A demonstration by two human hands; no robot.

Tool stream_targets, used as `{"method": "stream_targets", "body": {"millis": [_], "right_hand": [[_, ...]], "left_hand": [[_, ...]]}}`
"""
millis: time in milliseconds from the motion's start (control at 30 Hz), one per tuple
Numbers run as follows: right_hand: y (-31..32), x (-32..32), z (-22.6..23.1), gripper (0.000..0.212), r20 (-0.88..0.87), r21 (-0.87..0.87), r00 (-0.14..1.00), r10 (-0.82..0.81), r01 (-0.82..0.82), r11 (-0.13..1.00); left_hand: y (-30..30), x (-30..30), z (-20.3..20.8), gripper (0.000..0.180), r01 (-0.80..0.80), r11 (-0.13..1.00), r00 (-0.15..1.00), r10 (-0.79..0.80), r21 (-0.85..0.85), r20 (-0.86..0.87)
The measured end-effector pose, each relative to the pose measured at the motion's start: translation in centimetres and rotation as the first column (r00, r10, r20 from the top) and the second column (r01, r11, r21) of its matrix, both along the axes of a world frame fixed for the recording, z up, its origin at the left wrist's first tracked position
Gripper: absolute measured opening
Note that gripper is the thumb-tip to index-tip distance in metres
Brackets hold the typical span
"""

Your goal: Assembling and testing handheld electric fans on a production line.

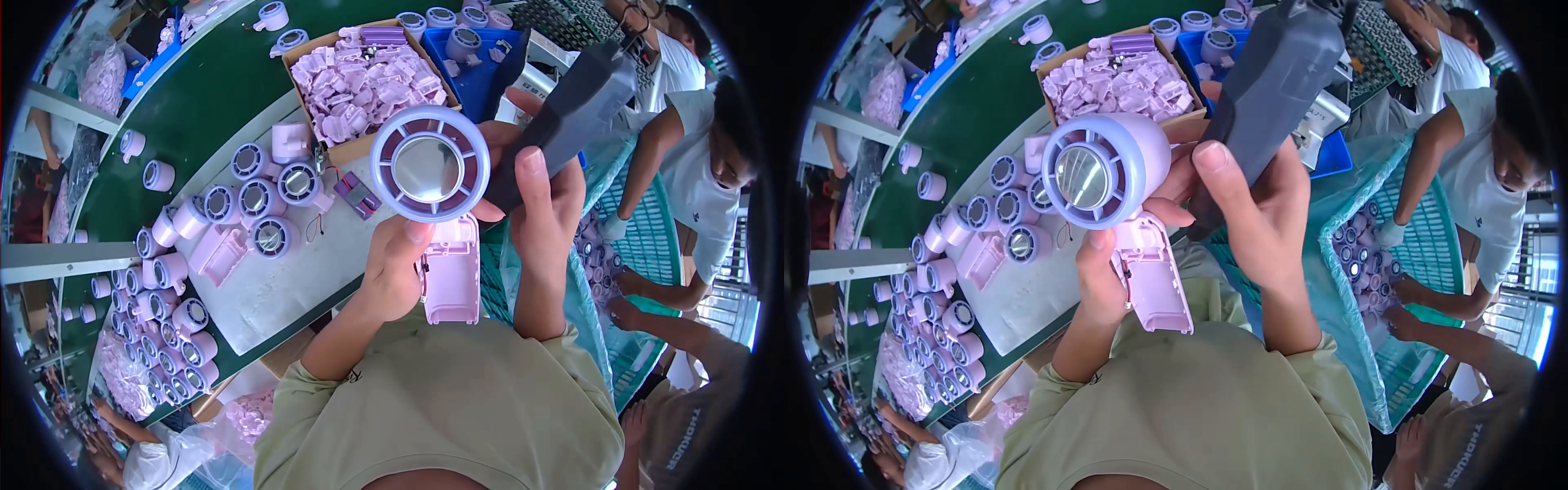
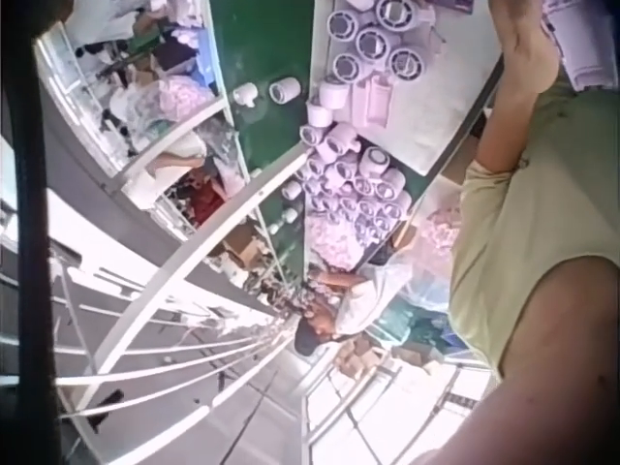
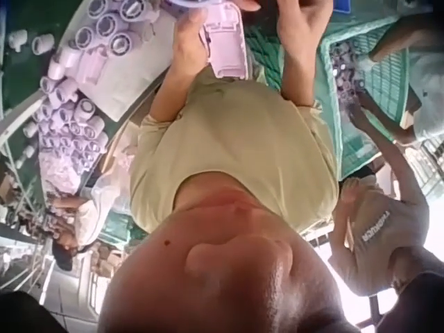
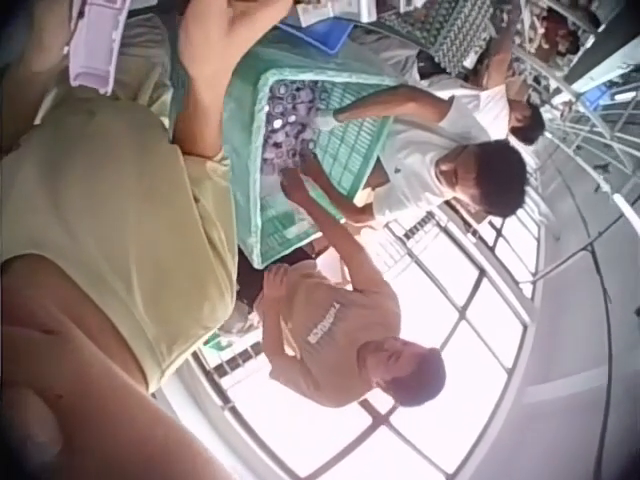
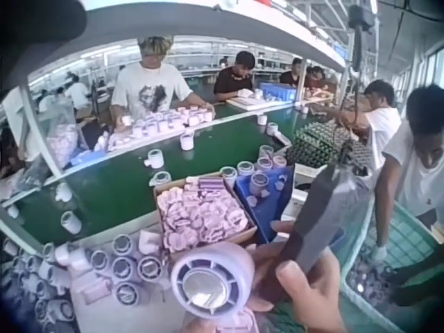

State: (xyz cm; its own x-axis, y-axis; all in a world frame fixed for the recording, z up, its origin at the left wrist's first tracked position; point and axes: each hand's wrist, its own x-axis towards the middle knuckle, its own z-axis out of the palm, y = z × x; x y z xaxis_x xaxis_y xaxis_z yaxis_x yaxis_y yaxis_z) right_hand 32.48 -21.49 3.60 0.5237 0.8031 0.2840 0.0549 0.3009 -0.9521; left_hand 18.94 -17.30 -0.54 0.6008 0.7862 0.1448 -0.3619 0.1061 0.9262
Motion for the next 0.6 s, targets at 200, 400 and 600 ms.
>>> {"method": "stream_targets", "body": {"millis": [200, 400, 600], "right_hand": [[-0.3, 5.8, -1.8, 0.027, 0.069, 0.093, 0.976, -0.207, 0.2, 0.975], [-0.3, 9.4, -0.2, 0.018, -0.2, 0.248, 0.919, -0.339, 0.383, 0.89], [1.2, 11.8, -1.8, 0.012, 0.035, 0.472, 0.95, -0.309, 0.257, 0.843]], "left_hand": [[-1.2, -2.6, -2.7, 0.055, 0.077, 0.974, 0.996, -0.065, -0.214, 0.063], [-3.2, -4.6, -6.6, 0.05, 0.153, 0.816, 0.978, -0.207, -0.558, -0.034], [-4.5, -3.0, -6.9, 0.053, 0.126, 0.691, 0.935, -0.322, -0.711, -0.147]]}}
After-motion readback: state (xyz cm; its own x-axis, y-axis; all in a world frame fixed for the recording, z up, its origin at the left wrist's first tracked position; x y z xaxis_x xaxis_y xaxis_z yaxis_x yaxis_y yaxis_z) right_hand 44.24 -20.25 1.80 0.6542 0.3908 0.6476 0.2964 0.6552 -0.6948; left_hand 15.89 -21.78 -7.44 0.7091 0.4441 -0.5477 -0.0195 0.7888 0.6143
